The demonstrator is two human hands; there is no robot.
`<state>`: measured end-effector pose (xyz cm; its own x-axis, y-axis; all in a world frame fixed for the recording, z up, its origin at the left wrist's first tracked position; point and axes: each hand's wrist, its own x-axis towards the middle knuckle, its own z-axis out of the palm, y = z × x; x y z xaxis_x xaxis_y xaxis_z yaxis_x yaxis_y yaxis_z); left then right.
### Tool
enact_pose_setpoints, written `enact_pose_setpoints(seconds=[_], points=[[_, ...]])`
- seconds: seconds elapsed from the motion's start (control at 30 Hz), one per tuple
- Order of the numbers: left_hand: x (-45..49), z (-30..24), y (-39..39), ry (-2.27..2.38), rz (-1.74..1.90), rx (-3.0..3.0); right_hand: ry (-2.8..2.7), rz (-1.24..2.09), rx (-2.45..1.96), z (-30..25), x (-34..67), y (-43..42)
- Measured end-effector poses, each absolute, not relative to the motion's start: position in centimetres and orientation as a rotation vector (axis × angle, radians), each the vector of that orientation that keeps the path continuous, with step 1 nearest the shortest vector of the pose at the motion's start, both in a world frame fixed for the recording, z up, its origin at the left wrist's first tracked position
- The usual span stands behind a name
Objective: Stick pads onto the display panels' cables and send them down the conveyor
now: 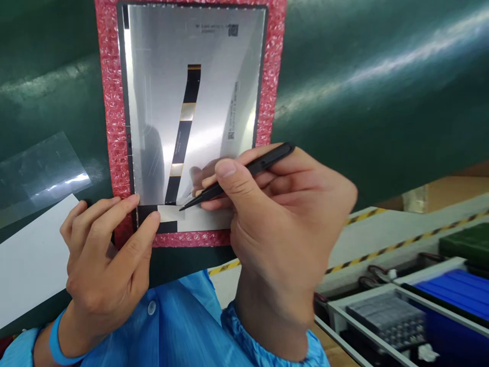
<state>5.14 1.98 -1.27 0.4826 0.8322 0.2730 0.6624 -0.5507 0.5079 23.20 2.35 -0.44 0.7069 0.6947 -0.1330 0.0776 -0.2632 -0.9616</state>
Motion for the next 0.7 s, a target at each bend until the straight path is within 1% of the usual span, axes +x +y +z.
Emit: enact_pose_setpoints(seconds=[0.7], points=[[5.23, -1.20, 1.97, 1.263, 0.706, 2.407, -0.587, 0.639, -1.784, -0.42, 23.03, 2.32]])
